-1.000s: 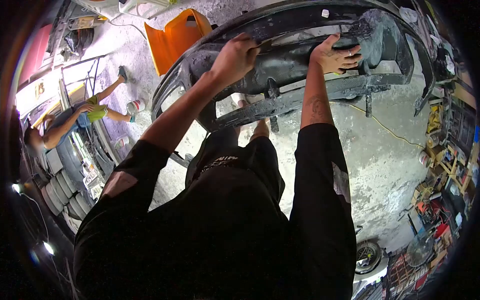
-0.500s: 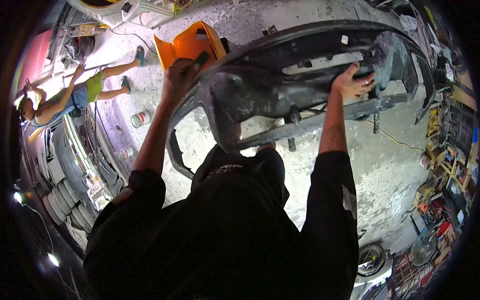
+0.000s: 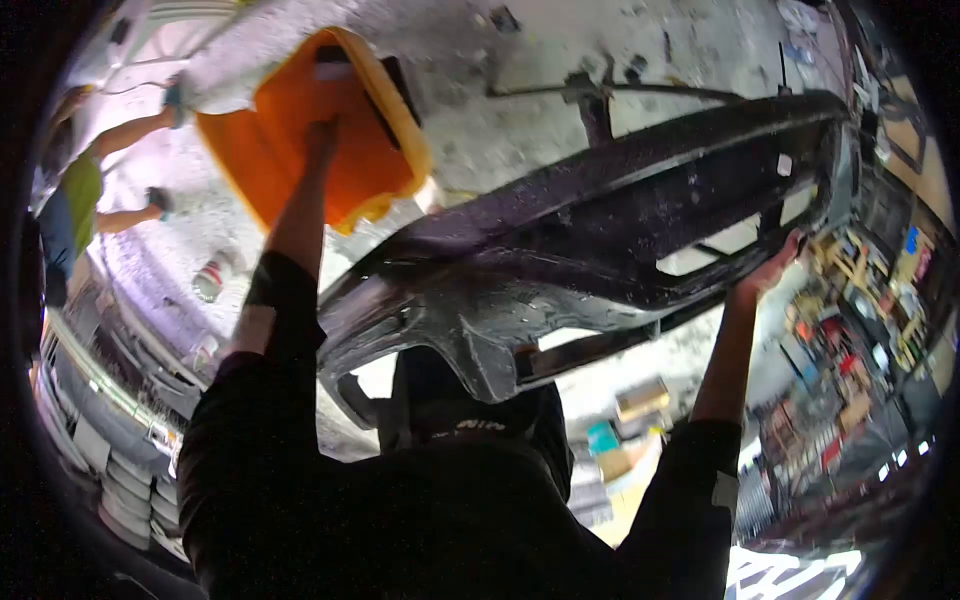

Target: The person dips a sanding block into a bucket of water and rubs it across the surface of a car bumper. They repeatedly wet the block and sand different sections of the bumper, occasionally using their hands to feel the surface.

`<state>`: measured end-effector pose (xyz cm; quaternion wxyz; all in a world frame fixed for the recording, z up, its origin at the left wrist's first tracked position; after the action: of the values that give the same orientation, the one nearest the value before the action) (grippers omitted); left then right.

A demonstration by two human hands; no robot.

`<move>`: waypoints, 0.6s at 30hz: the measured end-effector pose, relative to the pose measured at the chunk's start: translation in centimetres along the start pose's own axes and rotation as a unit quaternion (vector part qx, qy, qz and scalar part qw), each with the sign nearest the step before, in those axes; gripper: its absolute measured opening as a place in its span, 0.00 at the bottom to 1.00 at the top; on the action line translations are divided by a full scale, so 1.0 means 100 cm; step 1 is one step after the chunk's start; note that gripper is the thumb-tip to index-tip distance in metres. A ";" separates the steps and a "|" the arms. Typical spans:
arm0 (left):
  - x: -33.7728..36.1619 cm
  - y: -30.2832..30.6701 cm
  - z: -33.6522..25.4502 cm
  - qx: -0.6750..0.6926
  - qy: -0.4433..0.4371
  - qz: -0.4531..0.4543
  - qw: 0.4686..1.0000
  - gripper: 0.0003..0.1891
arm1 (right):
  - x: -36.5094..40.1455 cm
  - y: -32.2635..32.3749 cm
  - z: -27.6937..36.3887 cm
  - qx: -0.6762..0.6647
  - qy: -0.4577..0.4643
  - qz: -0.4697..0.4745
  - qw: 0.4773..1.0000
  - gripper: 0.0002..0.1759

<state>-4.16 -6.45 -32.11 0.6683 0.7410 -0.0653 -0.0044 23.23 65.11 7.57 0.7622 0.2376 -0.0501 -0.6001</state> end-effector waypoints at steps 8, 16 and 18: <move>0.054 -0.154 0.012 -0.014 -0.079 0.303 0.950 0.16 | 0.002 -0.006 0.005 -0.107 -0.143 -0.046 0.983 0.30; -0.013 0.099 -0.108 0.251 0.343 0.023 0.905 0.21 | 0.007 -0.009 0.016 -0.055 -0.067 -0.060 0.994 0.47; -0.023 0.160 -0.127 0.278 0.213 -0.087 0.933 0.19 | 0.016 -0.015 0.033 0.004 -0.020 -0.068 0.997 0.49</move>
<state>-6.69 4.81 -15.08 0.4309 0.8834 0.1452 0.1137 21.16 62.35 9.49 0.7175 0.2317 -0.0510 -0.6549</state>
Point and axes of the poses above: each hand's wrist, its own x-axis away from the middle knuckle, its own y-axis out of the back of the hand, z = x × y, the point moved 2 cm from there along -x, towards the middle knuckle, and after that the axes turned 15 degrees about -z, right-handed, at the moved point
